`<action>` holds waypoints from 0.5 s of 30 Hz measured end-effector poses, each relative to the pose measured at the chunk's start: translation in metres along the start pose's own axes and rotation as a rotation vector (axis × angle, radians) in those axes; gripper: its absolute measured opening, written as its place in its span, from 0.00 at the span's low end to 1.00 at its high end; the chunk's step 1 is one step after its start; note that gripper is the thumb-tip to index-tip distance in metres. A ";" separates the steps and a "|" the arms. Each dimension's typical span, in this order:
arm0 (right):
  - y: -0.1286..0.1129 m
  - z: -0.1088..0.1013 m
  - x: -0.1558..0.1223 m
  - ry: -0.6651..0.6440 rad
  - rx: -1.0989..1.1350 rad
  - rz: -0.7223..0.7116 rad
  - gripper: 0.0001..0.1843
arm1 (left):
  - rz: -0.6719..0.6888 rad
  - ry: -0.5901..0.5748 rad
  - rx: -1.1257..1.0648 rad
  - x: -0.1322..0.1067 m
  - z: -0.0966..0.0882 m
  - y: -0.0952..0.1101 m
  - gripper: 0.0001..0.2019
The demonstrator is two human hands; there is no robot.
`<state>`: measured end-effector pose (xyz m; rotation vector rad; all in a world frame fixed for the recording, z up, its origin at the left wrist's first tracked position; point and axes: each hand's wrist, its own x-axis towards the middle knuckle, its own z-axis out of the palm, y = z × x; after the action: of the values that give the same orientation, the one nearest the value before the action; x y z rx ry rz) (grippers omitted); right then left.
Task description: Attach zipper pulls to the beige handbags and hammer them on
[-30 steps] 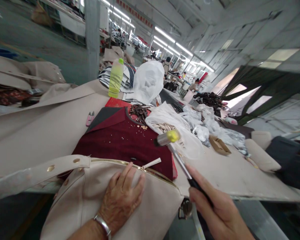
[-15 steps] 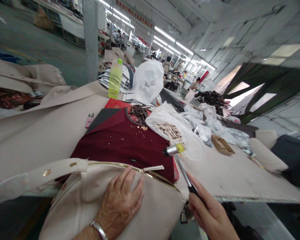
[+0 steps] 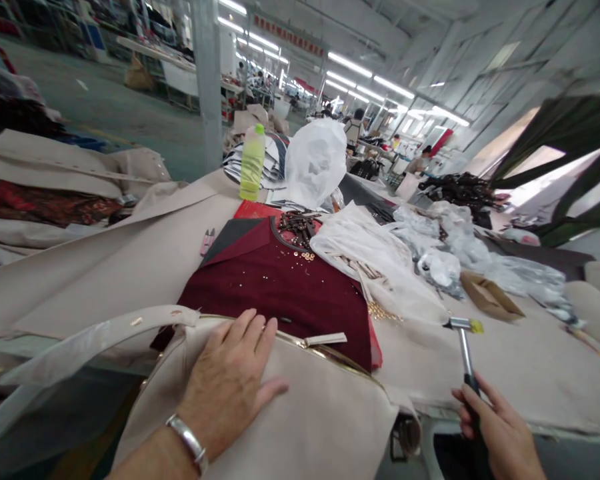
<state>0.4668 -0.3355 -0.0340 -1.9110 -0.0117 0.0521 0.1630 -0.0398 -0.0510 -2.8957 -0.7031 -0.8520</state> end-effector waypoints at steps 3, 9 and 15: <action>0.000 0.003 -0.008 -0.014 0.035 0.027 0.63 | 0.035 -0.097 -0.017 0.011 -0.001 -0.007 0.25; 0.009 0.009 -0.005 -0.109 -0.125 0.008 0.57 | 0.110 -0.368 -0.214 0.026 -0.004 -0.020 0.21; 0.012 -0.006 0.026 -0.035 -0.452 -0.190 0.45 | 0.040 -0.583 -0.259 0.031 -0.023 -0.014 0.20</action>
<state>0.4926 -0.3440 -0.0441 -2.3508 -0.2468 -0.0504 0.1680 -0.0181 -0.0168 -3.4088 -0.5892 -0.0771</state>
